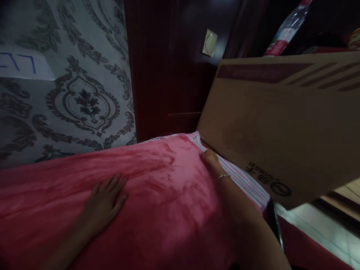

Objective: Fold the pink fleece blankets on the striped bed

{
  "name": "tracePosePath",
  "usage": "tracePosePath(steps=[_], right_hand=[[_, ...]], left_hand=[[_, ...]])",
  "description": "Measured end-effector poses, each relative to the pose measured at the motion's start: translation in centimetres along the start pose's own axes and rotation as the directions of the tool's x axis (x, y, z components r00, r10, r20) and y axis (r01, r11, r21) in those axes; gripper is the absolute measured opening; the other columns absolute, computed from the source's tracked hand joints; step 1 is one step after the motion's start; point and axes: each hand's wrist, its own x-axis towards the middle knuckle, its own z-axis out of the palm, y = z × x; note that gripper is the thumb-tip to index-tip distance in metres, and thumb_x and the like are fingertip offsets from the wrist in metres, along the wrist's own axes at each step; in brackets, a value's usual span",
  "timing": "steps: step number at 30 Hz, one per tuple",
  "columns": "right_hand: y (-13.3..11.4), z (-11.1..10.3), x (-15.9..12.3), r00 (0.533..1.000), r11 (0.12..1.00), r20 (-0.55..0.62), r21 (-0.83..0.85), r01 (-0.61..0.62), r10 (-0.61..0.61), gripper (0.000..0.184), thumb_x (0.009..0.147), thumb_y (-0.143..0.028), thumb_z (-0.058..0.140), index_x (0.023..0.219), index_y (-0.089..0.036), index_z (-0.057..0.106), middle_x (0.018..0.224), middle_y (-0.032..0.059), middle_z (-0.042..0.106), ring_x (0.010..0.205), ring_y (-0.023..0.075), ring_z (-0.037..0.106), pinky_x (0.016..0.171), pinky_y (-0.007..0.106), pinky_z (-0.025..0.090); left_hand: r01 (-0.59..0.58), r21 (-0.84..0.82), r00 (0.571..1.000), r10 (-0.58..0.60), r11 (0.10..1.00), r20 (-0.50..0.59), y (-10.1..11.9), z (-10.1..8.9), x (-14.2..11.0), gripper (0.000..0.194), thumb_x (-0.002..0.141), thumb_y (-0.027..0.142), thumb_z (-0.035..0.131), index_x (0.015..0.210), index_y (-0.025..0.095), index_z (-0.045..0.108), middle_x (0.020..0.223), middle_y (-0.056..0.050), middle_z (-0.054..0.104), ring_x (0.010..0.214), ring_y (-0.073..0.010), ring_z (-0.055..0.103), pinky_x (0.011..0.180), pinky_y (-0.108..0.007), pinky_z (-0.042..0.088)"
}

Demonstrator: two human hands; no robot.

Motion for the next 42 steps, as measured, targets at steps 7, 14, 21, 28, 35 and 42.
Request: tracePosePath(steps=[7, 14, 21, 28, 35, 42], right_hand=[[1.3, 0.3, -3.8, 0.992, 0.998, -0.115, 0.032, -0.055, 0.058, 0.037, 0.103, -0.034, 0.044, 0.124, -0.013, 0.066, 0.124, 0.0181, 0.068, 0.11, 0.0241, 0.065, 0.083, 0.027, 0.046], [7.1, -2.9, -8.2, 0.999, 0.996, 0.012, 0.075, -0.039, 0.038, 0.049, 0.105, -0.046, 0.04, 0.105, -0.01, 0.074, 0.106, 0.0118, 0.075, 0.089, 0.0187, 0.068, 0.07, 0.022, 0.045], [11.9, -2.9, -13.3, 0.987, 0.987, -0.069, -0.067, -0.149, 0.144, 0.037, 0.1, -0.039, 0.05, 0.11, -0.01, 0.073, 0.111, 0.0168, 0.073, 0.101, 0.0245, 0.067, 0.077, 0.026, 0.045], [13.0, -3.3, -15.2, 0.967, 0.966, -0.153, -0.132, -0.222, 0.202, 0.049, 0.104, -0.048, 0.039, 0.113, -0.013, 0.072, 0.118, 0.0181, 0.07, 0.113, 0.0272, 0.065, 0.087, 0.03, 0.047], [14.8, -3.2, -18.4, 0.948, 0.942, -0.196, -0.177, -0.287, 0.251, 0.049, 0.104, -0.048, 0.037, 0.115, -0.013, 0.07, 0.116, 0.0192, 0.07, 0.113, 0.0293, 0.066, 0.09, 0.035, 0.048], [11.3, -3.4, -17.8, 0.963, 0.966, -0.248, -0.202, -0.161, 0.109, 0.041, 0.102, -0.026, 0.039, 0.127, -0.006, 0.064, 0.126, 0.0257, 0.064, 0.121, 0.0319, 0.059, 0.099, 0.039, 0.045]], left_hand=[[-0.003, 0.074, 0.999, 0.0, 0.997, 0.041, 0.5, -1.0, 0.2, 0.059, 0.098, 0.038, 0.037, 0.151, 0.014, 0.045, 0.159, -0.012, 0.039, 0.15, -0.0331, 0.03, 0.12, -0.058, 0.025], [-0.037, 0.076, 0.999, 0.038, 0.996, -0.002, 0.3, -1.0, 0.5, 0.059, 0.098, 0.039, 0.034, 0.149, 0.012, 0.048, 0.157, -0.015, 0.042, 0.148, -0.0344, 0.034, 0.117, -0.059, 0.028], [-0.044, 0.057, 0.999, 0.043, 0.997, 0.006, 0.6, -1.4, 0.7, 0.061, 0.098, 0.04, 0.03, 0.149, 0.011, 0.047, 0.157, -0.016, 0.042, 0.146, -0.0366, 0.035, 0.116, -0.061, 0.028], [-0.061, 0.054, 0.998, 0.062, 0.997, -0.017, 0.5, -1.3, 0.7, 0.061, 0.099, 0.041, 0.029, 0.149, 0.013, 0.046, 0.157, -0.016, 0.042, 0.146, -0.0359, 0.035, 0.116, -0.06, 0.028], [-0.061, 0.065, 0.998, 0.062, 0.996, -0.003, 0.6, -1.5, 0.6, 0.061, 0.098, 0.04, 0.029, 0.151, 0.011, 0.044, 0.158, -0.017, 0.04, 0.147, -0.0361, 0.034, 0.116, -0.06, 0.027], [-0.039, 0.074, 0.999, 0.041, 0.997, -0.019, 0.9, -2.0, 0.2, 0.062, 0.098, 0.041, 0.031, 0.152, 0.013, 0.042, 0.159, -0.017, 0.04, 0.148, -0.0329, 0.033, 0.116, -0.056, 0.028]])
